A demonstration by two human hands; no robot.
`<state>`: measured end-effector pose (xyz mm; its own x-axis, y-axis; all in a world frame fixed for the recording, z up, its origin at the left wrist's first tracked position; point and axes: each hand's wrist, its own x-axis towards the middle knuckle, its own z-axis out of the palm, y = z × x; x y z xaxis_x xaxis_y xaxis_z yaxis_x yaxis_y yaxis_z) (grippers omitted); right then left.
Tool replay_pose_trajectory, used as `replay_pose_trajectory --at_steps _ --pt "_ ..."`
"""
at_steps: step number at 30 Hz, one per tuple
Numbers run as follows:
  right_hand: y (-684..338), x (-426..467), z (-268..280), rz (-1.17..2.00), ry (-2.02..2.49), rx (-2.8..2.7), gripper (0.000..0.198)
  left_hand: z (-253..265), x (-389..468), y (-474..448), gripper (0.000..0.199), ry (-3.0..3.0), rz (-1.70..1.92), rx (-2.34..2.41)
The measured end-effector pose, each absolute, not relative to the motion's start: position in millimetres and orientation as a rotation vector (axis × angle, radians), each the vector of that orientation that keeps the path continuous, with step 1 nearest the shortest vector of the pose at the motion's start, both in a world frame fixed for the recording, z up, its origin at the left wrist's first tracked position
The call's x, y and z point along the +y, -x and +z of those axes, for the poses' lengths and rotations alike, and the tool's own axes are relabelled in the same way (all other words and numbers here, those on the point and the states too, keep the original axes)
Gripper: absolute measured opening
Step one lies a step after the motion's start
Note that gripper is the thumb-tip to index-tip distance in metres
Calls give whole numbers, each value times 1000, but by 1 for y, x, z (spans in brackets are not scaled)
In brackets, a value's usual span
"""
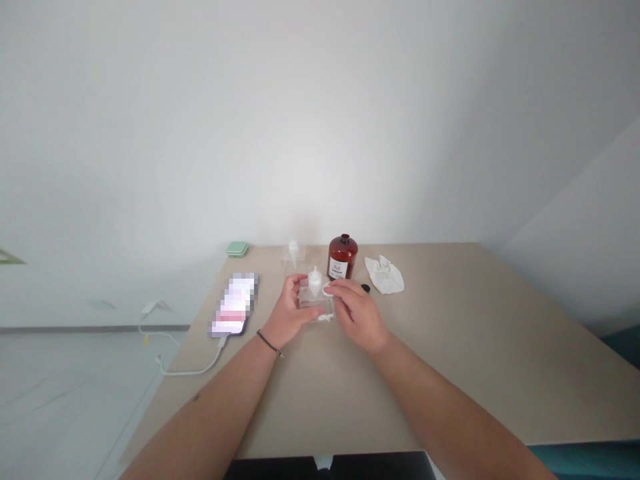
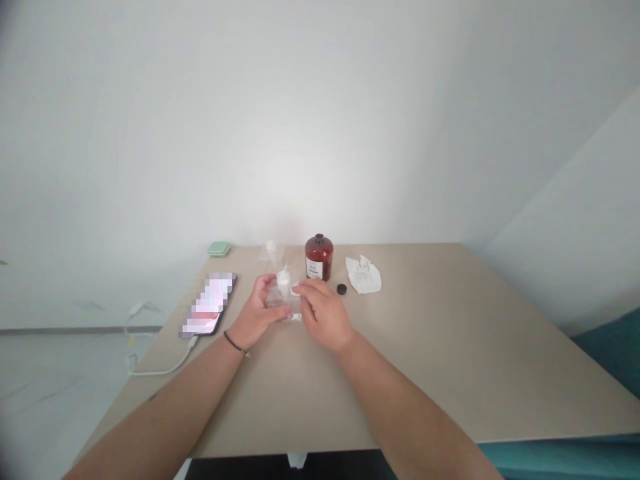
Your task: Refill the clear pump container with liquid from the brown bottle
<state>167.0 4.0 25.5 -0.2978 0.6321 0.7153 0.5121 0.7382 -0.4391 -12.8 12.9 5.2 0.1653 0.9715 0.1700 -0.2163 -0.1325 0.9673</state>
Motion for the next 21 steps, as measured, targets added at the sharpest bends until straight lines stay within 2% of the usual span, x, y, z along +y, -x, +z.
replay_pose_trajectory --at_steps 12,21 --pt "-168 5 26 223 855 -2009 30 12 11 15 65 -1078 1284 726" --pt "-171 5 26 288 854 -1959 31 18 10 16 74 -873 1232 524"
